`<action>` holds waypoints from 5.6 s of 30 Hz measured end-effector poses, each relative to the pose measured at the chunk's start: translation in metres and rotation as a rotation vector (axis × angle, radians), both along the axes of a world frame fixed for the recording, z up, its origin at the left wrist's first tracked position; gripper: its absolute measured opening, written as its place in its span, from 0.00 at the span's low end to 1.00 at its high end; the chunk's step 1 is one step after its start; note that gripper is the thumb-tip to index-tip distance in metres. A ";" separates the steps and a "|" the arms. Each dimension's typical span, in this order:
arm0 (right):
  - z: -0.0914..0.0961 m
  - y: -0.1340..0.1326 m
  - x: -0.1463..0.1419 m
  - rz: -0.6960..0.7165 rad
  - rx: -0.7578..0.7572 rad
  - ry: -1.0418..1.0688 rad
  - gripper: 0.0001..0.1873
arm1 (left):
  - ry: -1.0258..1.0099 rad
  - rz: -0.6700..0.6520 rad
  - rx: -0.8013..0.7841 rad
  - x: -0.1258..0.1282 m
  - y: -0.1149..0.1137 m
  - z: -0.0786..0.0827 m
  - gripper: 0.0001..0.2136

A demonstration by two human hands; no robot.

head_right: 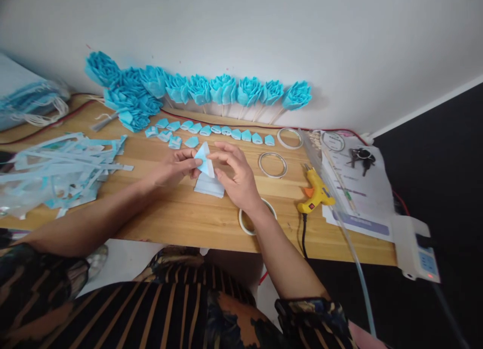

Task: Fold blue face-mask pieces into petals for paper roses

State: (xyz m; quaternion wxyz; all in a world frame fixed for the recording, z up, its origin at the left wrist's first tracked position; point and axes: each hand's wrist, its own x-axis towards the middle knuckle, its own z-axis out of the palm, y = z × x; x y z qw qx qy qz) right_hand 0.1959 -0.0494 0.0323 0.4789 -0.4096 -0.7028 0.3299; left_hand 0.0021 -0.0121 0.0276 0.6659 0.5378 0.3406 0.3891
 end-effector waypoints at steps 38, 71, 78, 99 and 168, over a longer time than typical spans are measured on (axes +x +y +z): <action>-0.006 0.004 -0.006 0.005 -0.329 0.221 0.17 | 0.120 0.031 0.096 0.002 -0.004 0.003 0.14; -0.010 0.004 -0.003 -0.004 -0.203 0.061 0.06 | 0.120 0.061 0.171 0.002 -0.001 0.000 0.17; -0.007 0.003 -0.006 -0.046 -0.235 0.098 0.07 | 0.129 0.038 0.182 0.002 -0.003 0.001 0.16; -0.011 0.005 -0.008 -0.037 -0.340 0.163 0.18 | 0.211 0.027 0.223 0.002 -0.006 -0.002 0.15; 0.003 0.000 0.000 -0.013 0.101 -0.162 0.12 | 0.161 -0.105 0.061 -0.001 -0.005 0.002 0.16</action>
